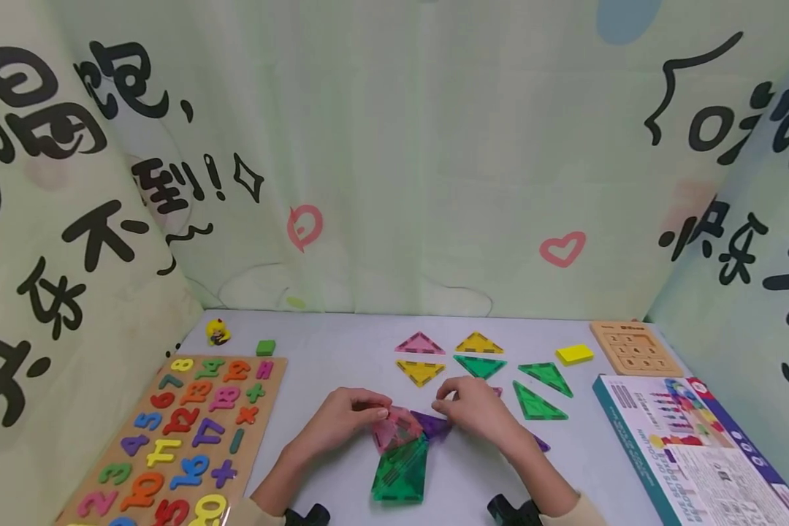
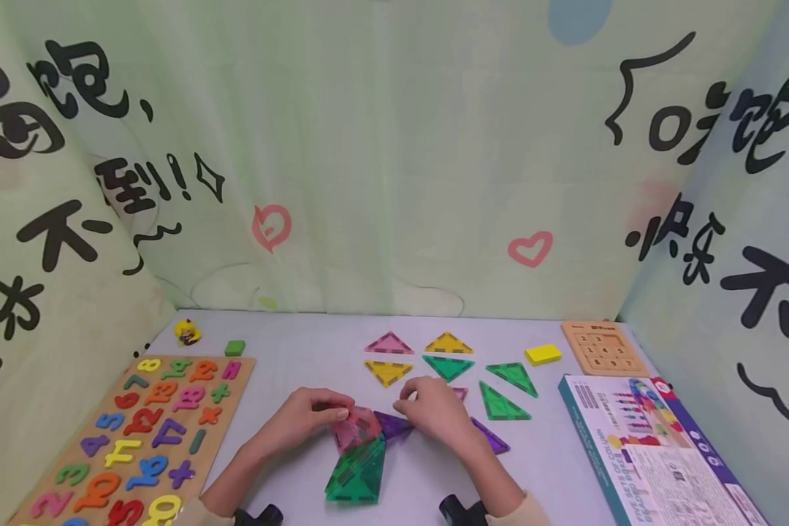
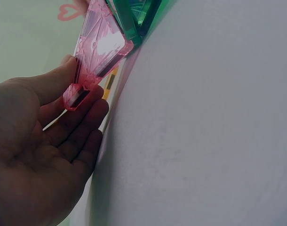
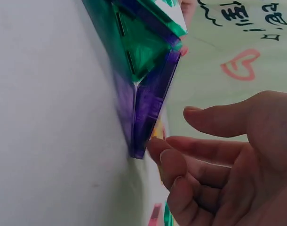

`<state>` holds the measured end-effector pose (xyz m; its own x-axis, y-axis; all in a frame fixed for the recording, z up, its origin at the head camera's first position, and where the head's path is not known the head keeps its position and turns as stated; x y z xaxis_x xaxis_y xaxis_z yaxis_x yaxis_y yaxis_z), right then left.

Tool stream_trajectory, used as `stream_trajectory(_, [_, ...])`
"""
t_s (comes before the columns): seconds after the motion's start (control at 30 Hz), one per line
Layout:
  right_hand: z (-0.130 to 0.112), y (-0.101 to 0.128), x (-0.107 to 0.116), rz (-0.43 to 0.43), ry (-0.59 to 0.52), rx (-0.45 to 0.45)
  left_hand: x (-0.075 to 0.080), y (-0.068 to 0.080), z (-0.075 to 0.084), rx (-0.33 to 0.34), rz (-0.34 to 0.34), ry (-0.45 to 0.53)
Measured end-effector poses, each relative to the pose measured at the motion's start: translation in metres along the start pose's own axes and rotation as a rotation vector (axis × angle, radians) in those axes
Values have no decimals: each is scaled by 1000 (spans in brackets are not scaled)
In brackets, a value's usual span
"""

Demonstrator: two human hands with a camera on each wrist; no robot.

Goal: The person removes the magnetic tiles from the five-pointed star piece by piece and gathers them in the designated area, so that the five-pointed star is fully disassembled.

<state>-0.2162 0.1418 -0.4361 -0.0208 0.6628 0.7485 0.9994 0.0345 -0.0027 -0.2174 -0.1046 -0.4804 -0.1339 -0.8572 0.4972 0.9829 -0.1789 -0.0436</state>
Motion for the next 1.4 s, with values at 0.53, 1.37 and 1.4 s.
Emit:
stream_trajectory(0.53, [12, 15, -15, 66, -447, -226, 1, 0, 2, -25, 7, -4])
stream_trajectory(1.37, [21, 16, -12, 85, -671, -266, 0, 0, -2, -8, -5, 4])
stream_trajectory(1.4, [21, 16, -11, 92, -667, -265, 1, 1, -2, -10, -3, 0])
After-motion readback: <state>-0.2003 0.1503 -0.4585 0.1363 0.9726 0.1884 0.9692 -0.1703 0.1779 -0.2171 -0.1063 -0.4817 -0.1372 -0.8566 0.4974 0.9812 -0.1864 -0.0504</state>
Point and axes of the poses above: each hand's wrist, its own y-axis away from the middle knuckle, its own x-axis out of the back of the hand, z = x × y, the point moved 1 cm from there along -y, towards the middle knuckle, and after that the axes turned 13 degrees about z, right-handed, at the moved point
